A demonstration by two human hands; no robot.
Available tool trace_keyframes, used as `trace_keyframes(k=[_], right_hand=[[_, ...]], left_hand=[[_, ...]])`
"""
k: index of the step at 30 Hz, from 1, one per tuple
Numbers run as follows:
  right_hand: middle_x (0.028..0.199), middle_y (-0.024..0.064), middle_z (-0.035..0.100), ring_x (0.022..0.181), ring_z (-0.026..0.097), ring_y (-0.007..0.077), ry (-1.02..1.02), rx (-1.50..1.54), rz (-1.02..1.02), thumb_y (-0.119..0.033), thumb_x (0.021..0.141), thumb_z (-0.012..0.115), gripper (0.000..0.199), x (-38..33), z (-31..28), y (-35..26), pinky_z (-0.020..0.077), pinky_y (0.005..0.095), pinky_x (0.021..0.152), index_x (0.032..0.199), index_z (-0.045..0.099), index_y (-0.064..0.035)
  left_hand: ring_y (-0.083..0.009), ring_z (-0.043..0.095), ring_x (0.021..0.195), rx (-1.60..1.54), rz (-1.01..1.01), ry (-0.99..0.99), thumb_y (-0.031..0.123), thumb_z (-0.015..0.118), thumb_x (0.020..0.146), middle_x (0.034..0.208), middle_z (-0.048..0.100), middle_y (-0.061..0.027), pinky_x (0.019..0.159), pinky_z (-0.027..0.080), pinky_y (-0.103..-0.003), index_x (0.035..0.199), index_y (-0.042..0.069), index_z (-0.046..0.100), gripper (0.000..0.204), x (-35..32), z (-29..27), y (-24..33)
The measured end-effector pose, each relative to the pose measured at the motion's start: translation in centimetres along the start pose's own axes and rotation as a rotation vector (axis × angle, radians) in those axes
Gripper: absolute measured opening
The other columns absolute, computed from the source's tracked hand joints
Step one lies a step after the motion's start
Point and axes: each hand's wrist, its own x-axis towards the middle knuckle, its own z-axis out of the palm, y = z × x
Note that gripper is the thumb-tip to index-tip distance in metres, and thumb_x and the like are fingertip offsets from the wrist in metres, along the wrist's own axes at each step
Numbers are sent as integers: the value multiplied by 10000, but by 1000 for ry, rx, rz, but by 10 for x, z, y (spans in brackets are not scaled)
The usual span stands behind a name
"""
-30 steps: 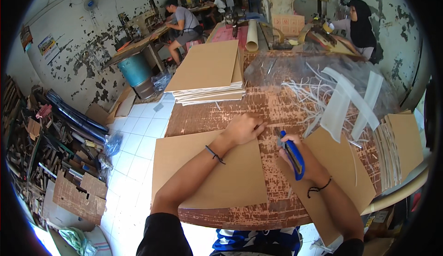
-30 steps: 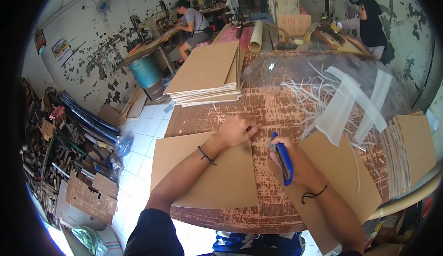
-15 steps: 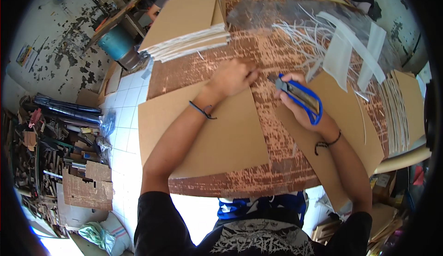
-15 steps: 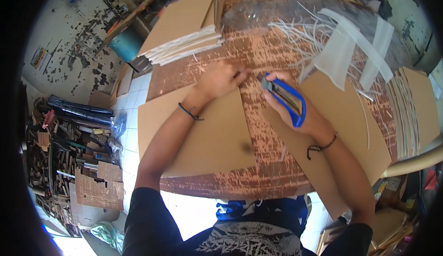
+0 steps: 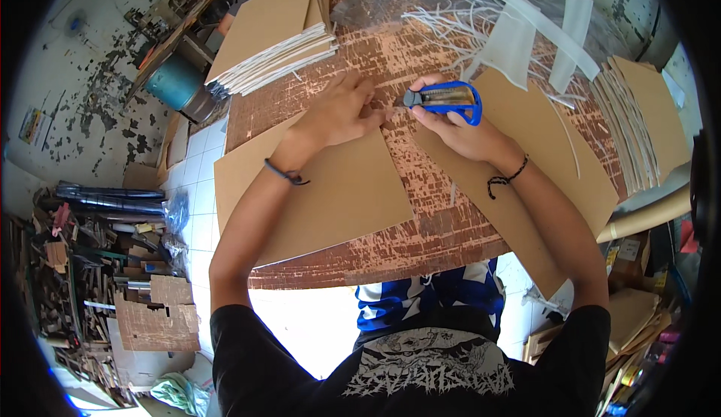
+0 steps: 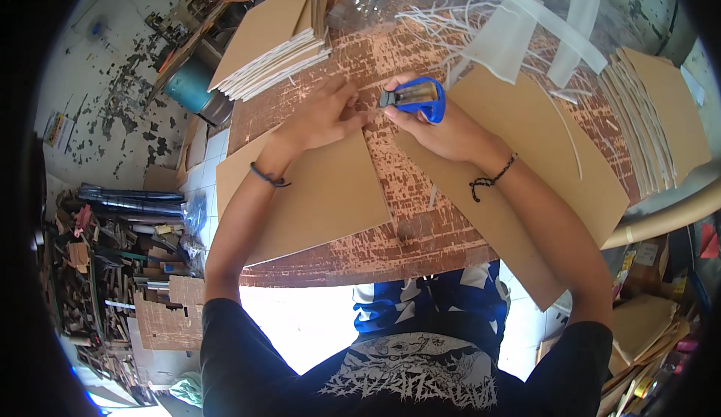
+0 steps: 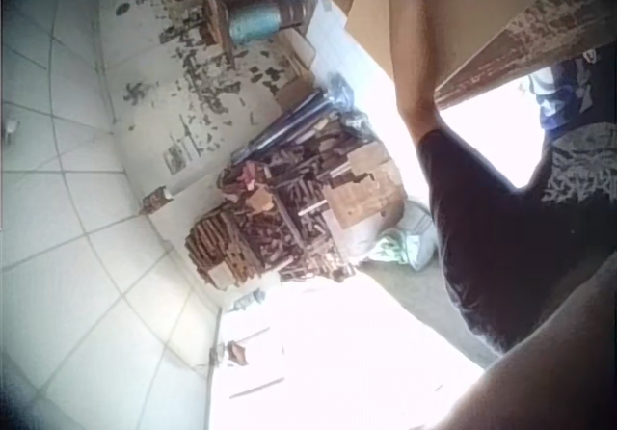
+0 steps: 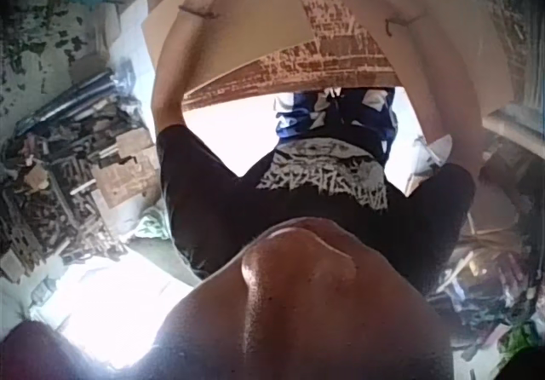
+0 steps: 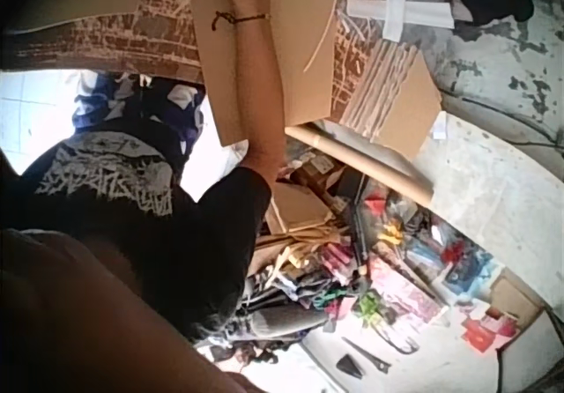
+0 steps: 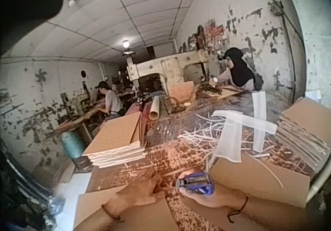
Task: The person cuts and trims sheets of cardboard on a table using a utility knife.
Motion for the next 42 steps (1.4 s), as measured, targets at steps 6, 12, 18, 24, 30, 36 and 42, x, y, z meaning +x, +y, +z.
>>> trace_keyframes(k=[6,12,18,24,30,36,42], right_hand=[[920,-26,645,778,570,28,-74,-231,-121,-166,976,711,260,7,-6,-17,444,238,624,1200,608,-85],[982,9,678,899,640,72,-55,-266,-156,-128,962,715,245,1,5,-17,516,250,733,1178,616,-70],[1040,39,672,964,645,94,-77,-248,-99,-51,974,676,283,-1,3,-17,537,269,811,1229,553,-35],[1093,63,632,946,655,126,-74,-207,-57,-14,974,657,267,-11,-1,-18,535,267,794,1222,558,-16],[1104,83,606,925,661,151,-121,-187,-4,2,972,649,234,-6,-7,-21,541,277,779,1193,572,18],[1117,96,625,914,675,163,-129,-270,-100,3,964,661,226,-6,-9,-14,551,281,770,1174,582,25],[1095,91,643,942,685,164,-121,-240,-115,10,949,679,246,-5,-7,-19,557,290,774,1176,584,13]], left_hand=[[-517,164,1477,19,-14,-296,687,795,713,1493,249,-311,1238,199,-544,1511,-4,247,1190,-35,1,7],[-503,203,1459,18,17,-146,715,762,717,1451,314,-306,1218,221,-557,1461,-68,342,1158,-47,13,10],[-405,395,1233,34,117,66,713,703,778,1250,421,-245,1095,302,-503,1208,-48,501,897,-45,15,11],[-395,395,1233,-49,112,64,625,720,808,1274,427,-223,1064,308,-491,1257,68,535,739,-47,16,-3],[-424,373,1269,-105,88,10,590,701,849,1329,401,-244,1083,279,-553,1271,127,555,643,-41,18,-7],[-447,359,1306,68,96,260,582,700,863,1381,370,-260,1093,243,-632,1232,186,600,551,-39,12,-1],[-432,351,1365,-45,-37,139,541,695,891,1384,404,-217,1131,208,-647,1216,166,636,499,-40,10,-8]])
